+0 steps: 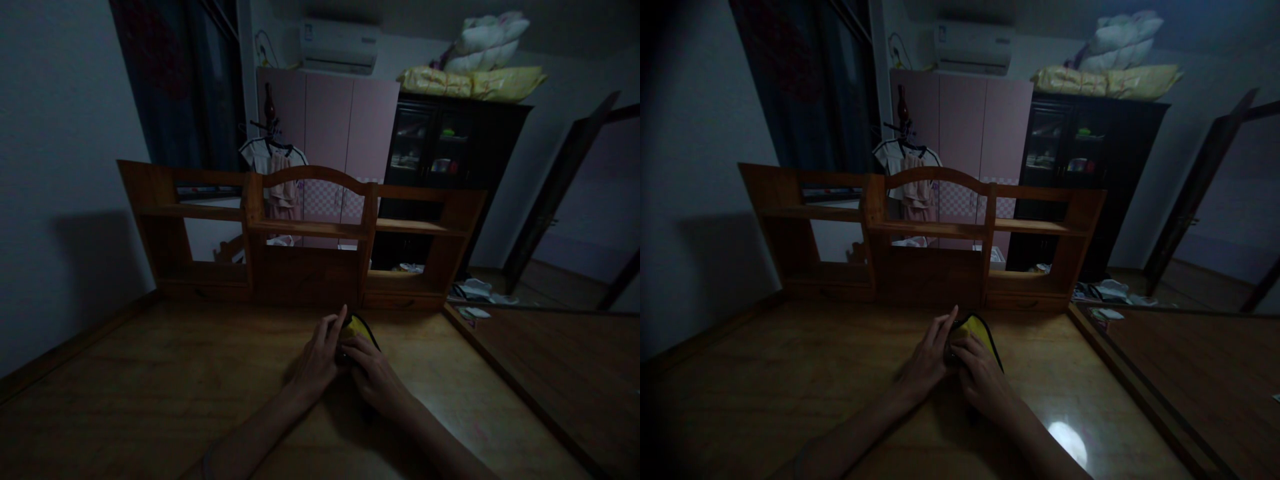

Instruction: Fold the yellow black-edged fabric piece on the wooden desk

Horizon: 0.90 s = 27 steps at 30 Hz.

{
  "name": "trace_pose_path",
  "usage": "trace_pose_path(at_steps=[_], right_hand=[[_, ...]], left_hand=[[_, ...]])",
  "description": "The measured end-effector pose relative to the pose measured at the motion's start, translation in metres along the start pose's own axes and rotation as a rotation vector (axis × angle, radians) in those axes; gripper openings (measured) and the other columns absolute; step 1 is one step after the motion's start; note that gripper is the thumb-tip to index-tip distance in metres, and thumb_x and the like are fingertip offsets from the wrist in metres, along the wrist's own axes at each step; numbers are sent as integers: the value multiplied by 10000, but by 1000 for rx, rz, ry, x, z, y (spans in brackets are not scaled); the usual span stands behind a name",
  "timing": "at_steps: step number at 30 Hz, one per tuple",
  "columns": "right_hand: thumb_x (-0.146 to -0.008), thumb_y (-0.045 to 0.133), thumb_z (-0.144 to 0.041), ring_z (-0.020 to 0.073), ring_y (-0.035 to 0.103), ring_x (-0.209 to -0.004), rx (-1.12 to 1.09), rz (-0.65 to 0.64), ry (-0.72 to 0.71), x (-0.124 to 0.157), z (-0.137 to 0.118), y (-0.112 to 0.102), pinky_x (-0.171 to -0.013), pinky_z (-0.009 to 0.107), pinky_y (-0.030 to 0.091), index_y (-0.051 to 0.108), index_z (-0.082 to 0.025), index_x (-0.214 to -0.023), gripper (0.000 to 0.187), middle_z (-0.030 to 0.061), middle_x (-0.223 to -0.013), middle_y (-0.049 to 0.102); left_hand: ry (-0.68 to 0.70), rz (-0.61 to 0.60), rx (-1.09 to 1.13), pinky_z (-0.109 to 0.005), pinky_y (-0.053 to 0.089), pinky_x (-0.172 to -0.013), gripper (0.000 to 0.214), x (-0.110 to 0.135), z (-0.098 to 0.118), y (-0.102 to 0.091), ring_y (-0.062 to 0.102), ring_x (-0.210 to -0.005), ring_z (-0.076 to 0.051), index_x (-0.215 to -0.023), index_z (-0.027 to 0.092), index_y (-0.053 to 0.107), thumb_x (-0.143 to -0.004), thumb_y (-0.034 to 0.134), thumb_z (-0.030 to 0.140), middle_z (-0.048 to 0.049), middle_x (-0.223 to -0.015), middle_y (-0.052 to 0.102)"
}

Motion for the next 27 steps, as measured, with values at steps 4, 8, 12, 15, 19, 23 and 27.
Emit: trace_pose_path(at_steps=[4,8,12,15,19,23,27], right_hand=[[-763,460,22,255,527,-1182,68,-35,-2,0,2,-1,-1081,520,385,574,-212,-1232,537,85,-1210,618],[-746,478,14,234,563,-1132,89,-80,19,-3,1,-5,-1107,507,351,629,-206,-1158,492,66,-1168,655],[-738,489,6,248,529,-1173,99,-42,-2,-7,-4,-10,-1075,487,392,637,-191,-1183,509,93,-1163,652],[-735,479,10,255,505,-1207,103,-33,-22,-8,-5,-12,-1071,494,394,605,-200,-1250,569,96,-1186,649],[-733,487,1,245,494,-1244,141,-68,0,-6,-3,-10,-1114,483,360,569,-176,-1295,594,107,-1266,613],[-753,471,-5,252,383,-1360,228,-90,-37,-5,-1,-7,-1166,517,273,504,-155,-1358,624,117,-1397,523],[-757,472,-16,257,350,-1383,288,-122,-38,-5,2,-3,-1182,535,226,469,-136,-1383,637,131,-1412,508]], left_hand=[[-1,-18,-5,-352,475,-960,1020,0,0,0,483,-1197,-221,-1506,376,57,-735,644,54,-49,-1373,355],[0,-12,-29,-350,473,-962,1045,0,-1,3,483,-1192,-220,-1504,381,58,-717,656,43,-45,-1367,357],[-17,-3,-31,-340,489,-935,1071,0,-2,4,506,-1161,-218,-1500,396,65,-699,685,47,-39,-1363,360],[-7,6,-14,-346,483,-951,1081,0,-1,3,498,-1171,-218,-1500,395,68,-694,702,51,-33,-1357,365],[-2,12,17,-363,466,-985,1058,0,0,2,480,-1201,-221,-1501,388,76,-710,688,44,-37,-1367,359],[-15,14,37,-364,461,-992,1046,-1,0,1,481,-1200,-220,-1502,387,88,-713,691,58,-37,-1357,368],[-12,3,27,-351,458,-994,1073,-1,-1,0,474,-1204,-212,-1501,388,80,-695,696,39,-33,-1362,366]])
Point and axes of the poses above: each hand's wrist, its own x-axis away from the middle knuckle, its own y-axis out of the palm, z = x × y, the point moved 3 cm from there along -x, towards the middle knuckle
